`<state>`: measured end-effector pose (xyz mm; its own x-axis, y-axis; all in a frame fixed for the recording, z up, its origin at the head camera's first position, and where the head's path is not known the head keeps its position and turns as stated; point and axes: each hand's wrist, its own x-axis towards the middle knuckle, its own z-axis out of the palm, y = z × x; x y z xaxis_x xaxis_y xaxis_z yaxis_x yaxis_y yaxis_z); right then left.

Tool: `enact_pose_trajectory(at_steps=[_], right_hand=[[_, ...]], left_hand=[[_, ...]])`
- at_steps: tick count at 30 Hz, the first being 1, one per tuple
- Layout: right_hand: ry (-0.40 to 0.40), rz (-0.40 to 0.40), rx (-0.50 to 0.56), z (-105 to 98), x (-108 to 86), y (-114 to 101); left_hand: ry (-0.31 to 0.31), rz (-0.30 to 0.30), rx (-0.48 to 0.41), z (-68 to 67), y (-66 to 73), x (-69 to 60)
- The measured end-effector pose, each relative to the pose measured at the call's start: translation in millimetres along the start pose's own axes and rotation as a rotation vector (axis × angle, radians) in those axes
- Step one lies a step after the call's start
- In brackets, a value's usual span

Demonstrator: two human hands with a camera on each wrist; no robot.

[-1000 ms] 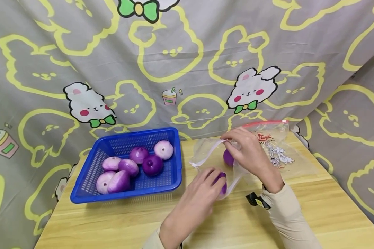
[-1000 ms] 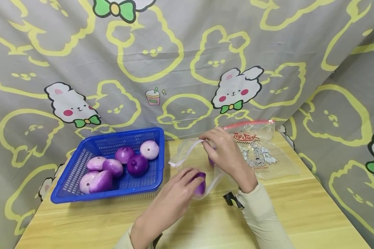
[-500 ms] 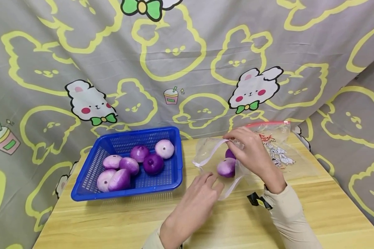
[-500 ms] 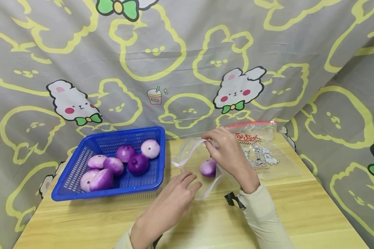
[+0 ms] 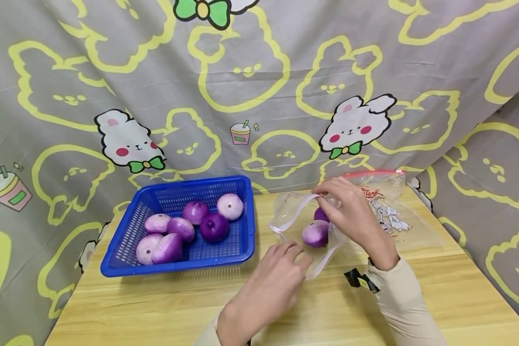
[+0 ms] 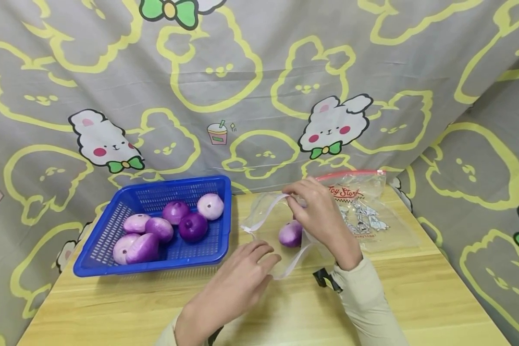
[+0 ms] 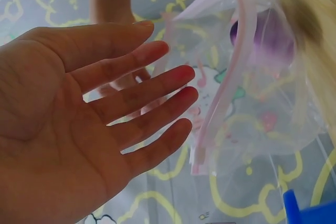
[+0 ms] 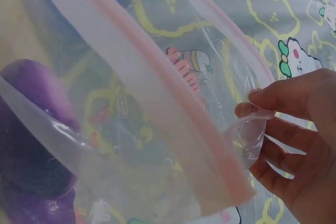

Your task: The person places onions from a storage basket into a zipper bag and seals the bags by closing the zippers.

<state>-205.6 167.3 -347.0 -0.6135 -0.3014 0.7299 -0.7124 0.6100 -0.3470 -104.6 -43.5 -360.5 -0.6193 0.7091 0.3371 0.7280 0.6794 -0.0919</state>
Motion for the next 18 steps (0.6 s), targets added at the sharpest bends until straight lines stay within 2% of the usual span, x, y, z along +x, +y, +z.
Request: enact_pose_trajectory(at_steps=[9,18], right_hand=[[0.0,0.004,-0.003,0.8,-0.7,0.7],[0.002,-0.002,0.002,0.9,-0.5,1.0]], left_hand=[[0.042,-0.038,-0.067,-12.2,-11.8,-2.4],[0.115,-0.086,-0.114,-22.2,-25.5,-7.6]])
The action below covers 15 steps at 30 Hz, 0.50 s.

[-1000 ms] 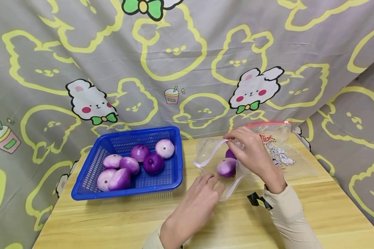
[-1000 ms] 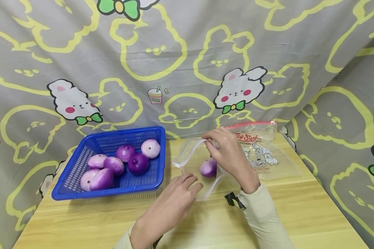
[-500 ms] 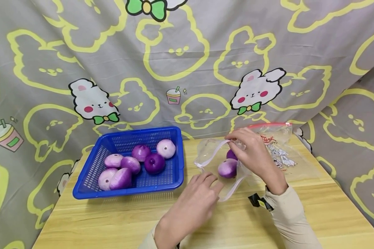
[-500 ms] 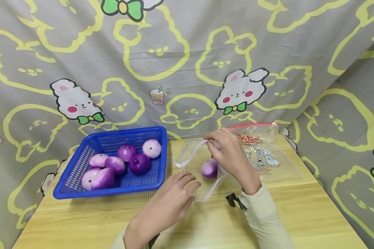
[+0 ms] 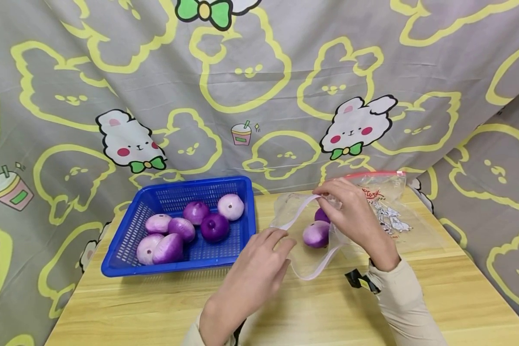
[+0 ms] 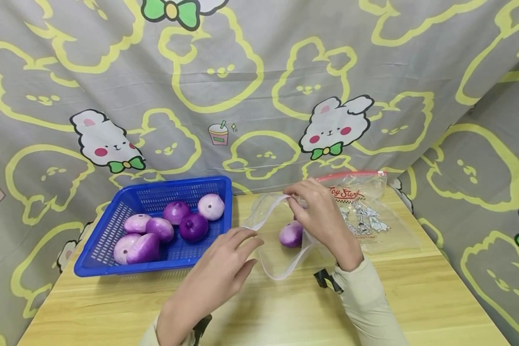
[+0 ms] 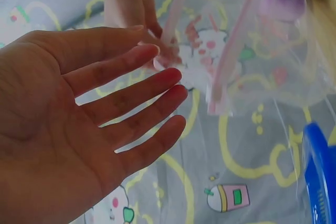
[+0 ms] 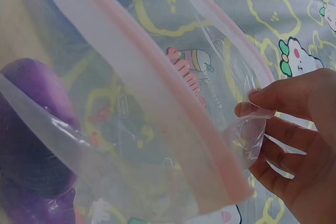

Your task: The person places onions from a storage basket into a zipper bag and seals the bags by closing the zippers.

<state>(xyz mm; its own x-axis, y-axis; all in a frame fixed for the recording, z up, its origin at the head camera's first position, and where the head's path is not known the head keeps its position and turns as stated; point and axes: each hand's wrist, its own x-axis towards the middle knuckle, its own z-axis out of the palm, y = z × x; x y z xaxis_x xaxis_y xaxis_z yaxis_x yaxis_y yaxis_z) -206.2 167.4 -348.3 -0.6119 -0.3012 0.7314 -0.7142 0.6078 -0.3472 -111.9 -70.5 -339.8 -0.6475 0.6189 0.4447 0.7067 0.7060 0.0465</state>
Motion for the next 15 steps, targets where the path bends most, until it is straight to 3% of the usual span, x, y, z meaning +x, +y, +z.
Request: enact_pose_trajectory(at_steps=[7,15], right_hand=[[-0.002,0.005,0.002,0.0,-0.5,-0.3],[-0.001,0.003,-0.001,-0.2,-0.4,0.1]], left_hand=[[0.039,-0.051,-0.008,-5.1,-15.2,-3.2],[0.08,-0.142,0.045,-7.0,-38.1,-8.4]])
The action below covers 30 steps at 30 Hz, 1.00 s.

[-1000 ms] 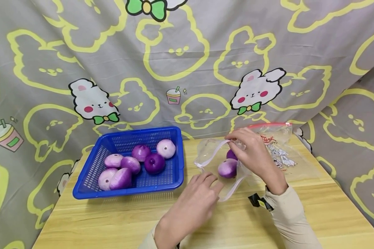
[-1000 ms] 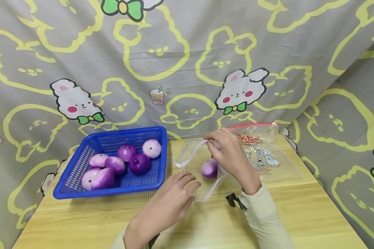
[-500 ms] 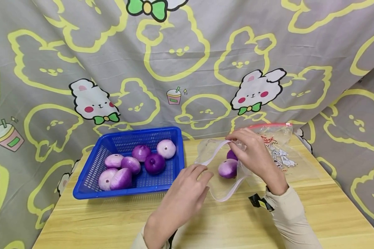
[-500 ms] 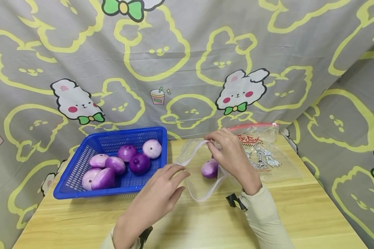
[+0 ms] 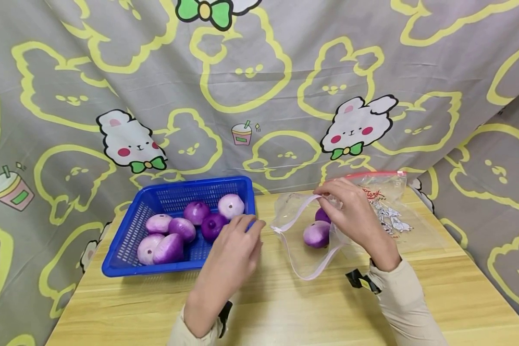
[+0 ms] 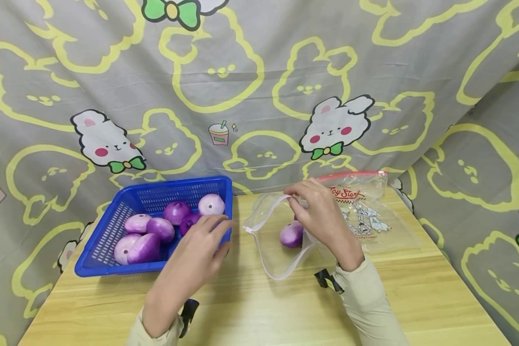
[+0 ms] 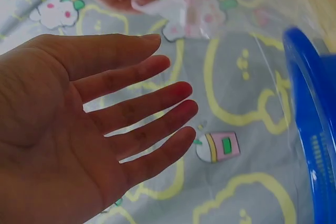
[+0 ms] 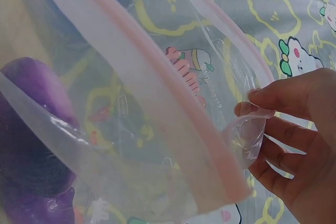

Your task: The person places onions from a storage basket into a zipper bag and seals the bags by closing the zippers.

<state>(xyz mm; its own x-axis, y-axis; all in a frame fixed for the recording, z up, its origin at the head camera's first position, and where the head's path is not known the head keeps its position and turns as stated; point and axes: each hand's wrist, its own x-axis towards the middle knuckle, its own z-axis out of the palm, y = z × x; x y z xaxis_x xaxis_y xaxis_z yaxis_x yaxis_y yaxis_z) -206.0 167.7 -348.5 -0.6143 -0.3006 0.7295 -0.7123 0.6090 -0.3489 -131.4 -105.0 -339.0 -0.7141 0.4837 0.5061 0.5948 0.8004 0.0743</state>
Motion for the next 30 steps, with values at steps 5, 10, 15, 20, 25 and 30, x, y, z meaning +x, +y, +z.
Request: enact_pose_trajectory(at_steps=[5,10,15,20,25,30], right_hand=[[-0.014,0.004,0.011,1.6,-0.1,0.0],[-0.032,0.002,0.018,4.2,1.4,-1.9],[-0.017,-0.025,0.011,3.7,4.0,-1.8],[-0.015,-0.031,0.003,3.3,2.6,0.0],[-0.012,-0.023,-0.004,3.7,0.4,0.9],[-0.014,-0.023,-0.003,3.3,0.4,1.6]], left_hand=[[0.004,-0.06,-0.011,5.9,-19.6,-3.5],[-0.004,-0.112,0.005,11.5,-43.3,-13.2],[-0.025,-0.188,-0.015,11.6,-69.7,-22.0],[-0.058,-0.32,-0.044,8.7,-96.8,-28.6],[-0.132,-0.409,-0.038,4.0,-116.4,-36.5],[-0.173,-0.482,-0.042,-2.0,-128.2,-42.9]])
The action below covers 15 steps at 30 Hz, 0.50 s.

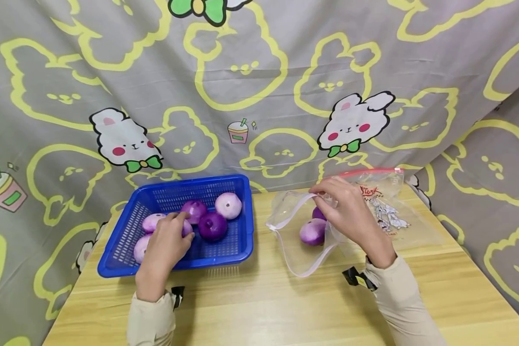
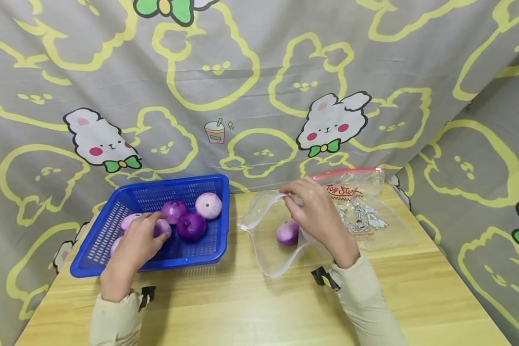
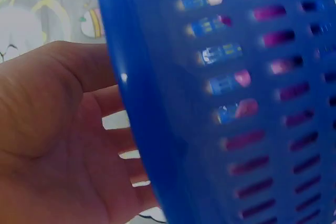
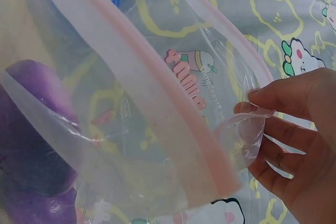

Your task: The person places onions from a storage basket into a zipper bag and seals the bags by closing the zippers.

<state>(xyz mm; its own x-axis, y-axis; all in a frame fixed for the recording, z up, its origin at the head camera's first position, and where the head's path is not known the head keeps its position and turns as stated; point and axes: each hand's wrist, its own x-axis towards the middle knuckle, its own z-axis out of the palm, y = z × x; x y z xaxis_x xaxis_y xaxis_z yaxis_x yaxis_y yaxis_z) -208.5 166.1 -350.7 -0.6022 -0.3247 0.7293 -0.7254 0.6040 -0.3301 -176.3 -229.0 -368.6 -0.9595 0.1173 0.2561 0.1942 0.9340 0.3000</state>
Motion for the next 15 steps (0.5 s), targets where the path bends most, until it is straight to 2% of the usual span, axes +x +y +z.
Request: enact_pose_trajectory(at_steps=[3,6,10,15], right_hand=[[0.001,0.0,-0.002,-1.1,1.2,0.1],[0.001,0.001,0.0,-2.4,2.1,0.1],[-0.001,0.004,0.007,-2.8,1.5,0.4],[-0.005,0.017,0.012,-1.7,0.1,1.4]], left_hand=[[-0.038,-0.046,0.014,-2.7,-7.2,-1.8],[-0.101,-0.097,0.021,-3.2,-15.2,-3.8],[-0.187,-0.149,-0.025,-1.5,-24.7,-4.3],[-0.241,-0.218,-0.087,0.4,-29.4,-4.7]])
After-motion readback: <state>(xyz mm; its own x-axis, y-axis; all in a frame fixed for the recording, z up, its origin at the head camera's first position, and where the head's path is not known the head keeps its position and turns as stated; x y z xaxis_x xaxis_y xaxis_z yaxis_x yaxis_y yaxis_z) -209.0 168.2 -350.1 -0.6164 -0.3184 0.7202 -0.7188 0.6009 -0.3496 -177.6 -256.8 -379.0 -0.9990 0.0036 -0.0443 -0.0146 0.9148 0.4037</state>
